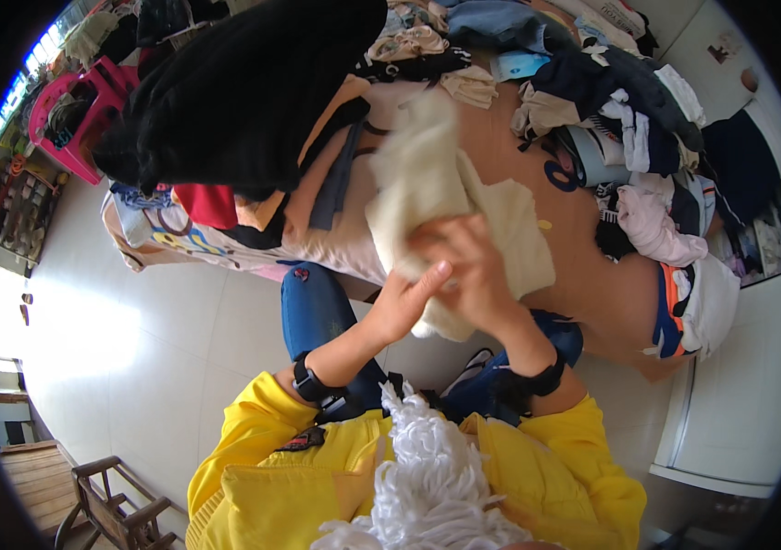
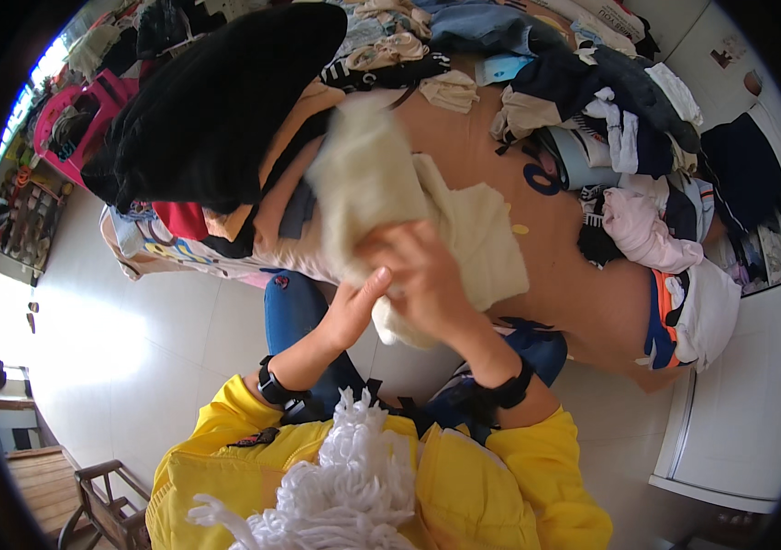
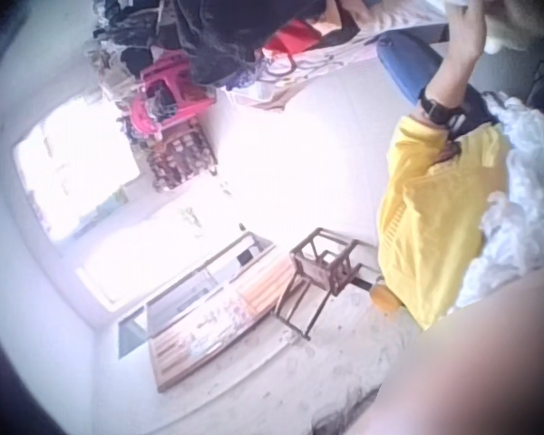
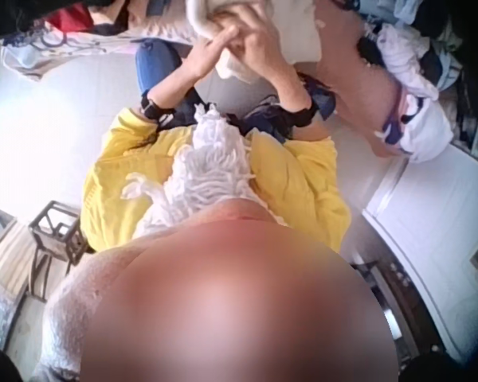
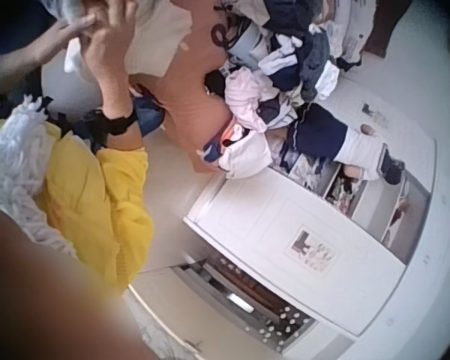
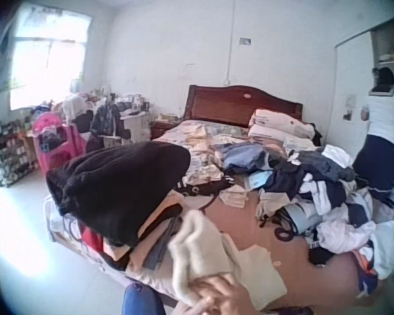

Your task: The person sits on the floor and folds several garments one by one, including a white buttoned top, a pink quilted vest, a cream sweater with a rabbit design, and a pink shirt. Each item is smoothed, folded, and placed on a growing stack.

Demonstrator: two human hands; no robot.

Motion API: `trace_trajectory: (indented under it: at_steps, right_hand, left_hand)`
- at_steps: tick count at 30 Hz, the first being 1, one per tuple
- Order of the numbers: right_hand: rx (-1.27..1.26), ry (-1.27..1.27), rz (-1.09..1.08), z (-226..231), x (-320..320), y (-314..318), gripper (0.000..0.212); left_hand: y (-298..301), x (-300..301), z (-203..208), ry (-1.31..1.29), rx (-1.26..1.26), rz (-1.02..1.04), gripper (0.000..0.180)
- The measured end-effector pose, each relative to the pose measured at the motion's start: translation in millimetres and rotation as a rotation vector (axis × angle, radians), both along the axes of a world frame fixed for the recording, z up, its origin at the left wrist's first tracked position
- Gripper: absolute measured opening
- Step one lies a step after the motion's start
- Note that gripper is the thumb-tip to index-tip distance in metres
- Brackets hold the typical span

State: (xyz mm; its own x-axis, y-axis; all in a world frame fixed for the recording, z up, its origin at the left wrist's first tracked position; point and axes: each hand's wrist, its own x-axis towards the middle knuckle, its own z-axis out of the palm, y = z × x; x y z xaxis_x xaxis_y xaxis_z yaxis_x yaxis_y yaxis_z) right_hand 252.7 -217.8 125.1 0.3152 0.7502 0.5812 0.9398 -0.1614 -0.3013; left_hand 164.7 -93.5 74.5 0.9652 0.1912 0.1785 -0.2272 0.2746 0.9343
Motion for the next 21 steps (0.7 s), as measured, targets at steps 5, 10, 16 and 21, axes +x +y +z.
trace_trajectory:
  at_steps: [5, 10, 16, 21]
  right_hand:
    - [0.132, 0.700, 0.158, 0, -33, -7, 0.032]
    - [0.260, 0.792, -0.171, -19, -13, -7, 0.057]
    - [0.221, 0.940, -0.146, -45, 1, -23, 0.035]
    - [0.409, 1.391, -0.155, -56, 3, -104, 0.041]
  left_hand:
    - [7, -11, -18, 0.257, -0.050, 0.124, 0.052]
    - [5, -9, -27, 0.027, -0.080, 0.062, 0.057]
    - [11, -18, -37, 0.204, 0.103, -0.221, 0.042]
    - [44, -34, -45, 0.107, 0.245, -0.252, 0.050]
